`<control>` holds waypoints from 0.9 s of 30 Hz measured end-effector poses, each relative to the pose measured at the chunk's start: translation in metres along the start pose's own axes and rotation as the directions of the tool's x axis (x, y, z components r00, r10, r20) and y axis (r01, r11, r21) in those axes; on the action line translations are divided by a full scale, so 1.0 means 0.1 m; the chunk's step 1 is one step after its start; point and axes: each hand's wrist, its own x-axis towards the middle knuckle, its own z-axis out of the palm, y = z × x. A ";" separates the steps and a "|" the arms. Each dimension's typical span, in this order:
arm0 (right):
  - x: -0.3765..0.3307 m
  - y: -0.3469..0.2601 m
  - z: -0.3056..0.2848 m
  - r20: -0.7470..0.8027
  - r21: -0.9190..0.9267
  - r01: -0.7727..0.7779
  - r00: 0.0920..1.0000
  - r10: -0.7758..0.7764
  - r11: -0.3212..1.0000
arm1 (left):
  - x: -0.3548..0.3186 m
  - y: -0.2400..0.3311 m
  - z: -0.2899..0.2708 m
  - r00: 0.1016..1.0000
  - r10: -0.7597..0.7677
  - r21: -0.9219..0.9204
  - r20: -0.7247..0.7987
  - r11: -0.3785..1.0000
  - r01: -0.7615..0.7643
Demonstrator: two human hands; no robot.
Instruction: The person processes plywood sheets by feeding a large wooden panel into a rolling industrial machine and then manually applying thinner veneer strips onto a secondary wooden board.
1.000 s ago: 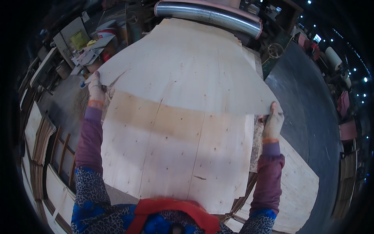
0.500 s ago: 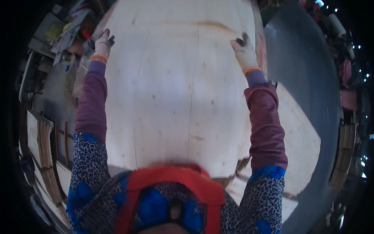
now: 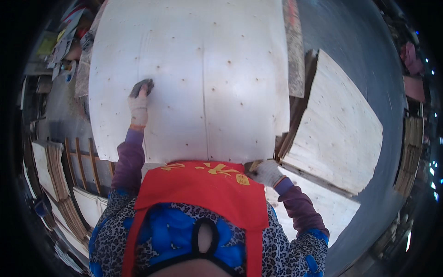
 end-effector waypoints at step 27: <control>-0.80 -0.34 -0.87 -0.288 0.912 0.398 0.793 0.536 -0.100 | -2.48 -0.01 -0.86 0.689 -0.696 -0.037 -0.203 0.709 0.705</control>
